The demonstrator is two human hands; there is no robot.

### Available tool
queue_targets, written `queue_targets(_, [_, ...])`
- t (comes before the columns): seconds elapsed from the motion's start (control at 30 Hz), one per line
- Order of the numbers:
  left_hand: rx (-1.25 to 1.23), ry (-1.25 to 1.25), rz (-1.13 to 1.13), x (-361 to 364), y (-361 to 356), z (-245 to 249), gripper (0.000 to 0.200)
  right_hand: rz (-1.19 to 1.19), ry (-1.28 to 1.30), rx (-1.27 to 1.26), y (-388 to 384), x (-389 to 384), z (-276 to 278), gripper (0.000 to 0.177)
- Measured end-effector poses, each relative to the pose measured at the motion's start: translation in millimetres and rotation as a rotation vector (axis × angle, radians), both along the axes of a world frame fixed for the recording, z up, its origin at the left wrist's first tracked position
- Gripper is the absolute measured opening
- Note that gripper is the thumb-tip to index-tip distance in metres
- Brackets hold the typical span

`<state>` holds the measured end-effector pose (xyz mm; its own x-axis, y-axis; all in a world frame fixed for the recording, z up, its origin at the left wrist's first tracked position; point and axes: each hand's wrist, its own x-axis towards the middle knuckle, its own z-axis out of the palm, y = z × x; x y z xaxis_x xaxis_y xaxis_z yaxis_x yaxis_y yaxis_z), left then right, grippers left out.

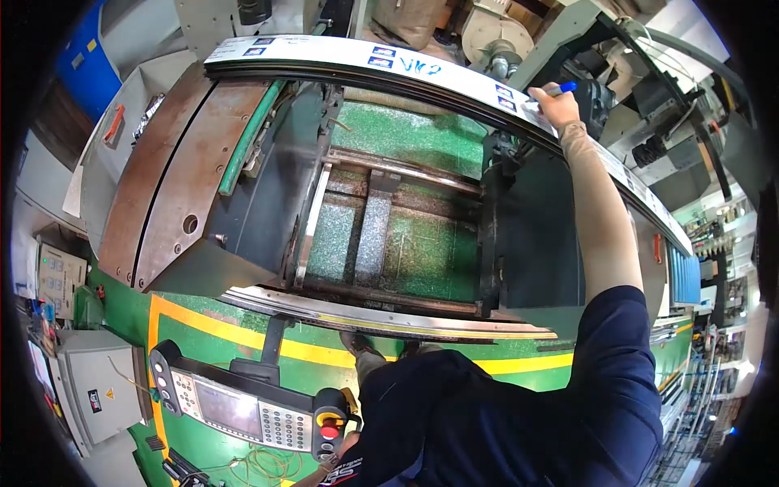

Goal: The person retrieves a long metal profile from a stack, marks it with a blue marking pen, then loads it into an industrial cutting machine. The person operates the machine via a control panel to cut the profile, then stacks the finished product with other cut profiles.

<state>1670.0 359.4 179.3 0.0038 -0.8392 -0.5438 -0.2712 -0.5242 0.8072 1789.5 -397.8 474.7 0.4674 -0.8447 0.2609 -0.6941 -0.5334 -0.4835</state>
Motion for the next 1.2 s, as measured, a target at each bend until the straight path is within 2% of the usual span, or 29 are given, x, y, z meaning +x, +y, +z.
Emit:
queue_targets(0.1, [0.010,-0.012,-0.001,-3,-9,4,0.025,0.113,-0.057,-0.172,-10,-2,-11,0.034])
queue_targets(0.2, [0.007,-0.016,0.004,-5,-16,6,0.025,0.130,0.077,-0.005,-18,-9,1,0.047])
queue_targets(0.33, [0.005,-0.016,-0.001,-6,-21,4,0.025,0.008,0.079,-0.204,-40,-16,-19,0.045])
queue_targets(0.37, [0.005,-0.016,0.001,-6,-22,4,0.025,0.102,0.095,-0.096,-22,-20,-4,0.042])
queue_targets(0.47, [0.000,-0.014,-0.003,-5,-23,3,0.025,0.030,0.017,0.012,-13,-27,5,0.042])
queue_targets(0.6, [-0.006,-0.014,-0.010,-3,-23,2,0.025,-0.066,0.079,-0.252,-13,-27,-6,0.040])
queue_targets(0.73, [-0.009,-0.011,-0.017,-1,-21,0,0.025,0.026,0.065,0.119,2,-33,10,0.048])
queue_targets(0.83, [-0.010,-0.012,-0.023,2,-19,-1,0.024,-0.107,0.059,-0.274,-29,-43,-14,0.056])
queue_targets(0.97, [-0.013,-0.012,-0.030,3,-18,-2,0.024,-0.357,0.073,-0.122,-42,-47,-7,0.061])
queue_targets(1.1, [-0.012,-0.009,-0.040,4,-14,0,0.024,-0.215,0.044,-0.064,-33,-57,-2,0.058])
queue_targets(1.2, [-0.013,-0.005,-0.064,7,-16,-1,0.024,-0.268,0.058,-0.217,-32,-67,-13,0.055])
